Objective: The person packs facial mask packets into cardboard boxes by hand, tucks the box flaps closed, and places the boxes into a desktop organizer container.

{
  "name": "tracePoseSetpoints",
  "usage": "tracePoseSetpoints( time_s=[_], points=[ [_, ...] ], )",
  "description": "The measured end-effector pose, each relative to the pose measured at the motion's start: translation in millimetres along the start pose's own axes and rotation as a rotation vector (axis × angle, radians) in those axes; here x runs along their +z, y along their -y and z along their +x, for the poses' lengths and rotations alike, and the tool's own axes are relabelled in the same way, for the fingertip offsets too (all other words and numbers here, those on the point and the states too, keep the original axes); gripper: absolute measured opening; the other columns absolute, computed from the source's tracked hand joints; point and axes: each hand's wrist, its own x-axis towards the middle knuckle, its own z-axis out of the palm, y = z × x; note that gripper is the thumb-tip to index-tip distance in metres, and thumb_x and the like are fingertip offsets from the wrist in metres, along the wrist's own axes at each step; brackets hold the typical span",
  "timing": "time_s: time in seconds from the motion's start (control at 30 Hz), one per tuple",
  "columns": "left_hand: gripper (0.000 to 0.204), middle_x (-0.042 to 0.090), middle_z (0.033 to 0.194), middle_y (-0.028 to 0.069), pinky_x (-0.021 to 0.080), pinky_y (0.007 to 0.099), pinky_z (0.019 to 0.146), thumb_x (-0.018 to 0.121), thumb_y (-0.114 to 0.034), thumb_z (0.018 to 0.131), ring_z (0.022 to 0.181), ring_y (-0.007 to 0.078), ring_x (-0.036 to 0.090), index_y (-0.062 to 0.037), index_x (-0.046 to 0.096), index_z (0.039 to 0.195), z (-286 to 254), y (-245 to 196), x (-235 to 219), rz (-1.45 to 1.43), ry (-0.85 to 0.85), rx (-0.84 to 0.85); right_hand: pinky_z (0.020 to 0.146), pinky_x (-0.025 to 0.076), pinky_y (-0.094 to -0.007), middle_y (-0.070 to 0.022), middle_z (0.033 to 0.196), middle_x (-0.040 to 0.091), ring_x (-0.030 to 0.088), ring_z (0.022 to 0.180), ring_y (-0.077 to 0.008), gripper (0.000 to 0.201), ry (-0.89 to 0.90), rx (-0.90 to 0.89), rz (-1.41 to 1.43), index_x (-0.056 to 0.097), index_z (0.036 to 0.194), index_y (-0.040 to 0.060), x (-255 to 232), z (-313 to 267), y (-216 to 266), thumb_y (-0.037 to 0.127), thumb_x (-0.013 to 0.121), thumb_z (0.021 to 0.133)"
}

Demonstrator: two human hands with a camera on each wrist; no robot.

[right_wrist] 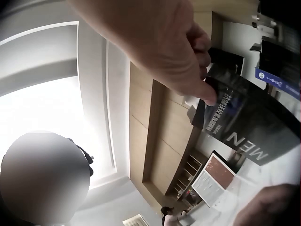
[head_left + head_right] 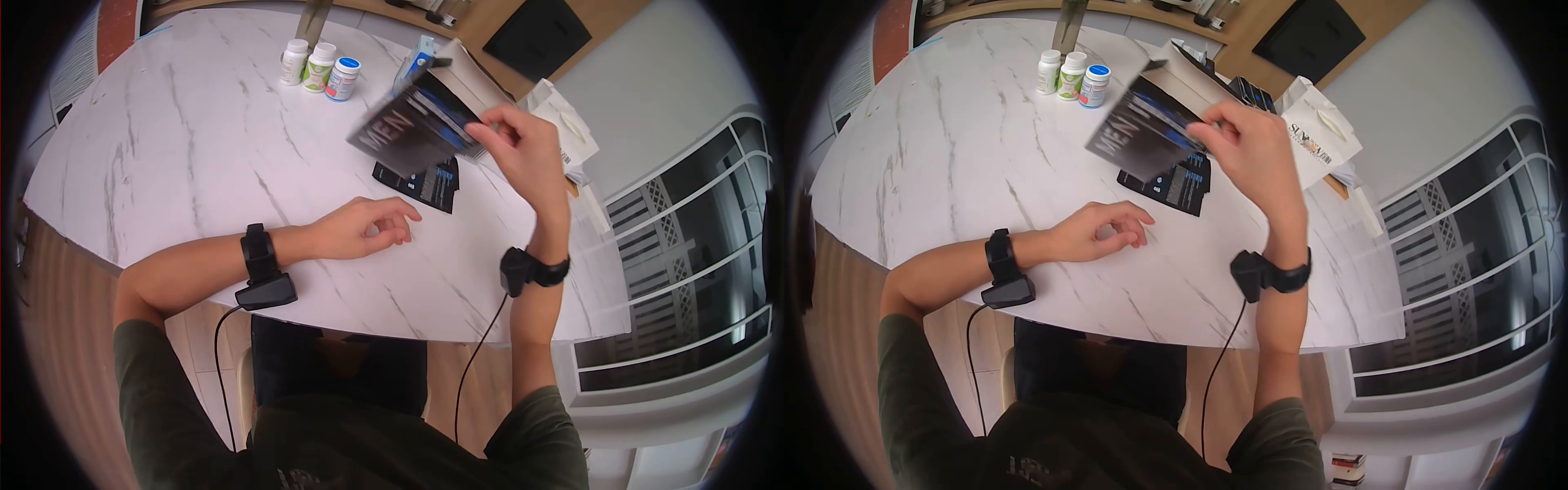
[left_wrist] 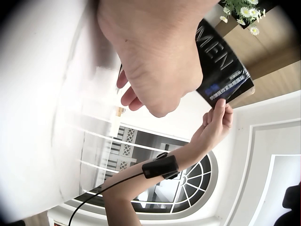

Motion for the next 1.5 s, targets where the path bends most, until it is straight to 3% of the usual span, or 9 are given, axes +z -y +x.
tracePoseSetpoints(
  time_s=[0.17, 0.3, 0.43, 0.9, 0.97, 1.07, 1.3, 1.4, 1.5],
  points=[
    [0.038, 0.059, 0.085, 0.0056, 0.043, 0.0231, 0.067, 0.053, 0.000, 0.084, 0.073, 0.0125, 0.055, -0.0025, 0.046, 0.121, -0.8, -2.1, -4.2, 0.089, -0.312, 0.157, 0.045, 0.030, -0.0273, -0.0028, 0.048, 0.037, 0.034, 0.044, -0.0123, 0.015, 0.238, 0.034, -0.022, 0.062, 0.073, 0.0029, -27.7, -24.3, -6.9, 0.014, 0.072, 0.073],
    [0.057, 0.047, 0.110, 0.0094, 0.040, 0.0285, 0.077, 0.064, -0.003, 0.075, 0.093, 0.0180, 0.048, -0.0078, 0.043, 0.127, 3.8, -7.0, -5.8, 0.357, -0.558, 0.343, 0.044, 0.030, -0.0276, -0.0027, 0.047, 0.036, 0.034, 0.044, -0.0127, 0.014, 0.285, 0.080, 0.051, 0.062, 0.072, 0.0033, -25.1, -33.8, -0.2, 0.014, 0.071, 0.073],
    [0.066, 0.040, 0.125, 0.0146, 0.037, 0.0361, 0.095, 0.068, -0.006, 0.073, 0.113, 0.0256, 0.044, -0.0055, 0.037, 0.131, 1.7, -12.6, -4.2, 0.425, -0.582, 0.345, 0.045, 0.027, -0.0253, 0.0003, 0.050, 0.037, 0.033, 0.046, -0.0090, 0.013, 0.402, -0.085, 0.110, 0.061, 0.072, 0.0031, -22.4, -33.1, 1.5, 0.008, 0.072, 0.073],
    [0.081, 0.033, 0.140, 0.0169, 0.040, 0.0381, 0.097, 0.069, -0.005, 0.075, 0.115, 0.0245, 0.049, -0.0017, 0.021, 0.141, -7.6, 1.7, 1.2, 0.290, -0.428, 0.382, 0.046, 0.031, -0.0291, -0.0029, 0.050, 0.038, 0.037, 0.045, -0.0167, 0.014, 0.579, -0.125, 0.175, 0.062, 0.082, 0.0068, -19.8, -37.6, 7.2, 0.015, 0.070, 0.075],
    [0.083, 0.043, 0.132, 0.0174, 0.041, 0.0367, 0.095, 0.069, -0.005, 0.075, 0.110, 0.0236, 0.054, -0.0019, 0.019, 0.141, -6.2, -1.3, 1.8, 0.238, -0.446, 0.340, 0.047, 0.027, -0.0229, 0.0036, 0.052, 0.037, 0.032, 0.048, -0.0059, 0.024, 0.472, -0.067, 0.283, 0.064, 0.099, 0.0081, -17.3, -36.9, 3.5, 0.011, 0.070, 0.077],
    [0.083, 0.054, 0.117, 0.0159, 0.042, 0.0346, 0.093, 0.069, -0.004, 0.076, 0.103, 0.0217, 0.058, -0.0025, 0.017, 0.141, -6.4, -2.7, -1.1, 0.243, -0.390, 0.348, 0.048, 0.028, -0.0214, 0.0064, 0.053, 0.036, 0.032, 0.050, -0.0037, 0.026, 0.421, 0.016, 0.271, 0.062, 0.107, 0.0091, -14.5, -33.2, -1.4, 0.014, 0.066, 0.082],
    [0.084, 0.059, 0.100, 0.0122, 0.042, 0.0342, 0.091, 0.068, -0.003, 0.075, 0.095, 0.0192, 0.060, -0.0035, 0.015, 0.141, -5.2, -7.8, 1.5, 0.094, -0.381, 0.271, 0.048, 0.029, -0.0188, 0.0064, 0.058, 0.041, 0.036, 0.052, -0.0024, 0.019, 0.460, -0.003, 0.453, 0.064, 0.104, 0.0082, 2.4, -24.3, -45.5, 0.018, 0.056, 0.089],
    [0.085, 0.059, 0.100, 0.0122, 0.042, 0.0342, 0.090, 0.068, -0.003, 0.076, 0.092, 0.0186, 0.060, -0.0038, 0.014, 0.141, -6.4, -7.8, 0.8, 0.077, -0.388, 0.259, 0.058, 0.039, -0.0191, 0.0018, 0.073, 0.056, 0.049, 0.065, -0.0045, 0.027, 0.356, 0.181, 0.439, 0.062, 0.100, 0.0004, 11.7, -14.8, -70.1, 0.024, 0.051, 0.092],
    [0.086, 0.047, 0.128, 0.0202, 0.041, 0.0336, 0.093, 0.065, 0.000, 0.076, 0.110, 0.0215, 0.054, -0.0035, 0.008, 0.141, -9.7, -5.9, -3.4, 0.125, -0.288, 0.210, 0.076, 0.045, -0.0256, -0.0071, 0.094, 0.062, 0.056, 0.086, -0.0140, 0.033, 0.292, 0.208, 0.225, 0.059, 0.108, 0.0000, 49.9, -20.8, -106.2, 0.028, 0.050, 0.092]
  ],
)
